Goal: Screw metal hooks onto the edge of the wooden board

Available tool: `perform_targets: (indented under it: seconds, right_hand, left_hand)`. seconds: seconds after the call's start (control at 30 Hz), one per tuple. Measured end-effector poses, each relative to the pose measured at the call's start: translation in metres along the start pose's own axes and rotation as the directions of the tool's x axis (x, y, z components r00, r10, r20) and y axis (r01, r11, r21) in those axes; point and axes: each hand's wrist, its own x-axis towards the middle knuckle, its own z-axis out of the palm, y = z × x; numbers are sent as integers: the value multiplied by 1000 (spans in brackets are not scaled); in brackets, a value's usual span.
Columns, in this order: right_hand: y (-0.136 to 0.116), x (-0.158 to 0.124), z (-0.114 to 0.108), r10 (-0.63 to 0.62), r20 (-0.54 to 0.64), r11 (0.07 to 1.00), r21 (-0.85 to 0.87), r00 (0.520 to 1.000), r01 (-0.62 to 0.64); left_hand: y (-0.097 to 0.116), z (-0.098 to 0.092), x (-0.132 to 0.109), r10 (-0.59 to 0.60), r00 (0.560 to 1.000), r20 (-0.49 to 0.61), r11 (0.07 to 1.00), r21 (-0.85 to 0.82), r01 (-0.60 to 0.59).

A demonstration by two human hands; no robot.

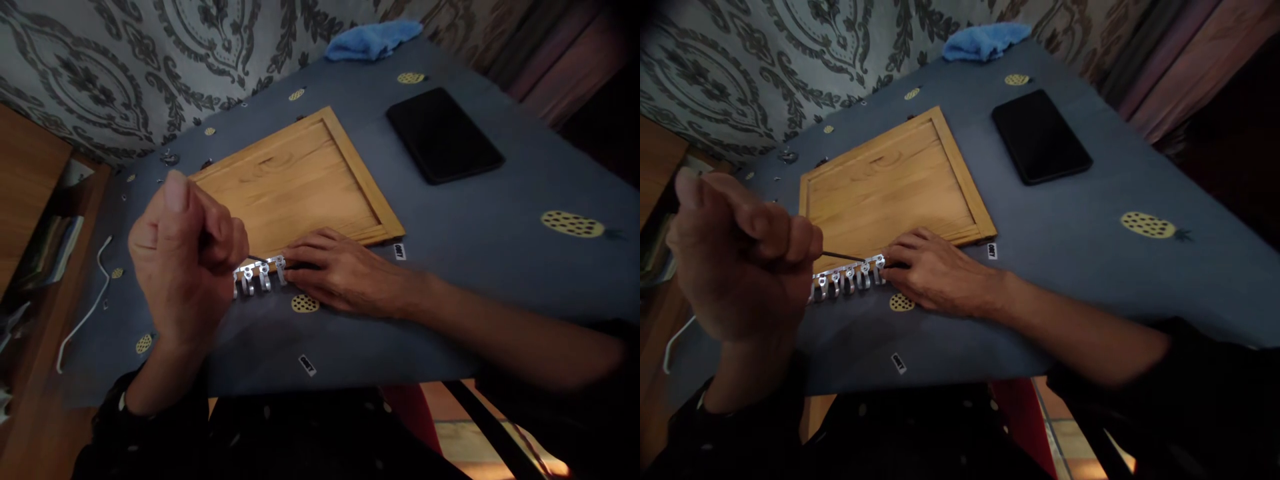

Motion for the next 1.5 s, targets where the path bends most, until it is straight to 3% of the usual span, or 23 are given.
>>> perform_targets:
  seconds: [0.3, 0.43, 0.67, 0.77, 0.97, 1.07, 1.13, 1.3, 1.4, 1.5]
  right_hand:
    - [4, -2, 6, -44, -156, 999, -2, 987, 44]
    - [8, -2, 7, 16, -281, 998, 68, 960, 3]
    - [8, 1, 3, 161, -321, 986, 96, 933, -138]
    - [7, 1, 3, 213, -322, 977, 93, 922, -193]
    - [6, 1, 4, 290, -310, 956, 124, 905, -264]
    - [5, 3, 3, 303, -330, 953, 116, 894, -281]
    - [4, 3, 1, 344, -310, 939, 125, 886, -321]
    - [4, 1, 0, 429, -279, 903, 130, 859, -409]
    - [5, 0, 0, 445, -278, 895, 111, 851, -432]
    - [6, 1, 0, 444, -282, 895, 92, 850, -437]
  left_hand:
    - [-1, -18, -4, 23, 1000, -8, 999, 29, -22]
    - [2, -29, -2, 39, 999, 3, 999, 7, -39]
    - [-3, -73, 6, 200, 979, -36, 959, 214, -188]
    - [-11, -95, 10, 238, 970, 54, 870, 432, -237]
    - [-32, -108, 15, 201, 952, 229, 811, 506, -293]
    - [-43, -113, 20, 32, 912, 410, 705, 637, -311]
    - [-53, -121, 27, -142, 856, 496, 536, 766, -355]
    - [-79, -139, 58, -272, 780, 564, 403, 802, -440]
    - [-88, -137, 78, -278, 793, 543, 340, 827, -447]
    - [-91, -130, 91, -192, 853, 485, 278, 861, -427]
